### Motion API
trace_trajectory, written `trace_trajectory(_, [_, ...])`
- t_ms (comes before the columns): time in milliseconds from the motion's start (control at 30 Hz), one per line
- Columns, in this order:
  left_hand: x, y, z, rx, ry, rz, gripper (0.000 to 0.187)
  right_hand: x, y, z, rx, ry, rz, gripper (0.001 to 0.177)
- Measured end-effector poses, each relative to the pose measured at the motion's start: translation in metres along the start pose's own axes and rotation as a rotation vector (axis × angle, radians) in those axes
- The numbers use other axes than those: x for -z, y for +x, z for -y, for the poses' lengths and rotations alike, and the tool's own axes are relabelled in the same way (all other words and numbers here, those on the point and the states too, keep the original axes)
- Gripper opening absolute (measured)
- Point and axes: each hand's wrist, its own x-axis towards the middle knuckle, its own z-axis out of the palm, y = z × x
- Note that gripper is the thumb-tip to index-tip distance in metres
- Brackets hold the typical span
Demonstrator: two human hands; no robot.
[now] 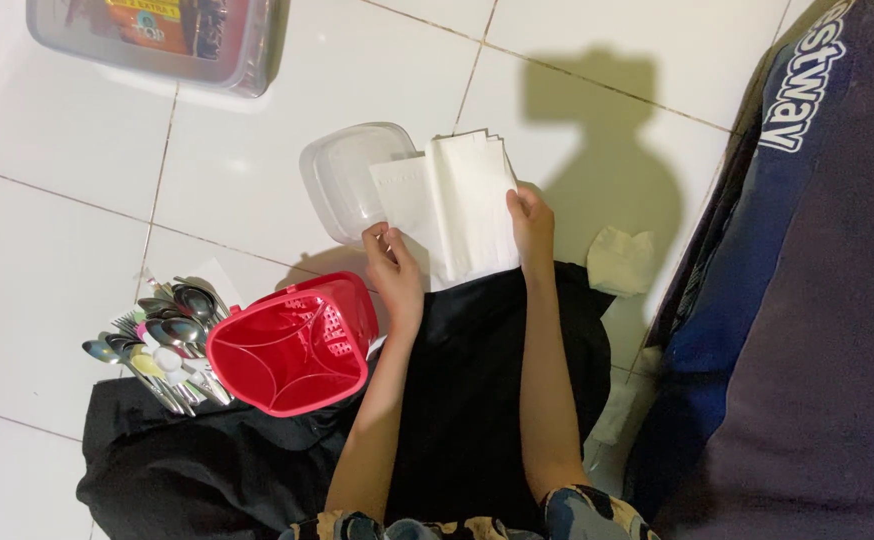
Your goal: The person wipes the inside and outside of a clear plastic container and a red plastic basket using a white tissue. They then fold a white paper sheet and place it on the floor beside the containers.
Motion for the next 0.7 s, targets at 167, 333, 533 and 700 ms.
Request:
trace_trajectory(167, [-0.001,-0.001,-0.002,0.005,0.009,-0.018,0.011,0.000,-0.004,0.011,0.002,-0.030,-0.034,0.032])
trace_trajectory(333, [-0.003,-0.003,-0.005,0.016,0.030,-0.024,0.011,0.000,-0.011,0.025,-0.042,-0.038,-0.030,0.036])
trace_trajectory(533, [-0.008,-0.012,-0.026,0.016,0.062,0.000,0.015,0.005,0.007,-0.012,-0.086,-0.006,-0.035,0.037])
trace_trajectory(700, [-0.013,-0.016,-0.045,-0.113,-0.055,0.086,0.003,-0.003,-0.033,0.074,-0.219,0.321,0.023,0.026])
